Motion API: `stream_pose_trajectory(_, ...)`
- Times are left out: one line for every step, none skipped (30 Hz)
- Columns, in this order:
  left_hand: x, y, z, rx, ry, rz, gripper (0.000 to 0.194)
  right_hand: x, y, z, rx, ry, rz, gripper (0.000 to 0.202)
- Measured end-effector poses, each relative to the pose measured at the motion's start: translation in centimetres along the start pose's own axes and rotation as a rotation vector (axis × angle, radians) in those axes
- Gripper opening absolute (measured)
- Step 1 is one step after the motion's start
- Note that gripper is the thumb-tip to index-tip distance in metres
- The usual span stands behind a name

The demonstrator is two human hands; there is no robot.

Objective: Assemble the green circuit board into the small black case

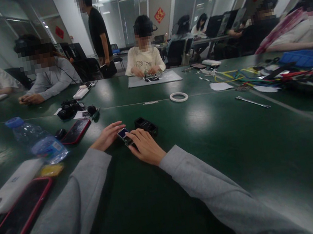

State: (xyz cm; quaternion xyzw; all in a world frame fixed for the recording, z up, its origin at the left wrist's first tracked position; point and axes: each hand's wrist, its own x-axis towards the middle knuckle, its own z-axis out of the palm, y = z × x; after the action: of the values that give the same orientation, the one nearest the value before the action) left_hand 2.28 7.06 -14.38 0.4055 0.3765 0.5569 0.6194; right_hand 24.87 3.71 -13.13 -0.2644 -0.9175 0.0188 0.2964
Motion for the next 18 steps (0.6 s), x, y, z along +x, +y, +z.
stream_pose_trajectory(0.01, 0.01, 0.00, -0.001, 0.002, -0.004, 0.036, 0.00, 0.02, 0.01, 0.000, 0.000, 0.002, 0.046)
stream_pose_trajectory(0.02, 0.01, 0.00, -0.001, 0.004, -0.008, 0.037, 0.01, 0.03, 0.01, -0.001, -0.002, 0.005, 0.045)
stream_pose_trajectory(0.03, 0.01, 0.00, -0.002, 0.007, -0.011, 0.037, 0.02, 0.04, 0.01, -0.002, -0.005, 0.008, 0.042)
stream_pose_trajectory(0.05, 0.02, 0.00, -0.002, 0.010, -0.012, 0.037, 0.03, 0.04, -0.01, -0.003, -0.006, 0.009, 0.040)
stream_pose_trajectory(0.06, 0.02, 0.00, -0.001, 0.010, -0.012, 0.037, 0.04, 0.02, -0.03, -0.004, -0.006, 0.010, 0.039)
stream_pose_trajectory(0.07, 0.01, -0.01, 0.000, 0.010, -0.011, 0.037, 0.04, 0.00, -0.05, -0.004, -0.004, 0.011, 0.039)
stream_pose_trajectory(0.09, 0.00, -0.02, 0.002, 0.009, -0.007, 0.037, 0.04, -0.04, -0.08, -0.005, -0.002, 0.010, 0.041)
stream_pose_trajectory(0.10, -0.02, -0.04, 0.005, 0.007, -0.004, 0.036, 0.04, -0.08, -0.11, -0.005, 0.001, 0.010, 0.042)
stream_pose_trajectory(0.13, -0.04, -0.07, 0.008, 0.004, -0.001, 0.036, 0.04, -0.11, -0.13, -0.005, 0.001, 0.008, 0.043)
stream_pose_trajectory(0.15, -0.06, -0.10, 0.011, 0.001, 0.003, 0.036, 0.04, -0.12, -0.14, -0.004, 0.000, 0.006, 0.044)
stream_pose_trajectory(0.17, -0.09, -0.13, 0.015, -0.003, 0.004, 0.036, 0.04, -0.10, -0.14, -0.002, -0.003, 0.007, 0.043)
stream_pose_trajectory(0.18, -0.10, -0.15, 0.019, -0.005, 0.004, 0.036, 0.05, -0.07, -0.12, 0.000, -0.006, 0.008, 0.041)
stream_pose_trajectory(0.19, -0.11, -0.17, 0.023, -0.005, 0.004, 0.036, 0.07, -0.01, -0.10, 0.003, -0.010, 0.010, 0.040)
stream_pose_trajectory(0.19, -0.11, -0.18, 0.025, -0.003, 0.001, 0.036, 0.09, 0.05, -0.07, 0.006, -0.011, 0.013, 0.039)
stream_pose_trajectory(0.18, -0.11, -0.18, 0.027, 0.000, -0.003, 0.035, 0.11, 0.10, -0.04, 0.010, -0.011, 0.015, 0.039)
stream_pose_trajectory(0.17, -0.09, -0.17, 0.028, 0.003, -0.006, 0.035, 0.13, 0.15, -0.01, 0.012, -0.008, 0.018, 0.039)
stream_pose_trajectory(0.15, -0.08, -0.15, 0.028, 0.004, -0.008, 0.035, 0.14, 0.17, 0.01, 0.014, -0.006, 0.019, 0.038)
stream_pose_trajectory(0.13, -0.06, -0.14, 0.027, 0.002, -0.010, 0.035, 0.14, 0.17, 0.02, 0.014, -0.004, 0.020, 0.038)
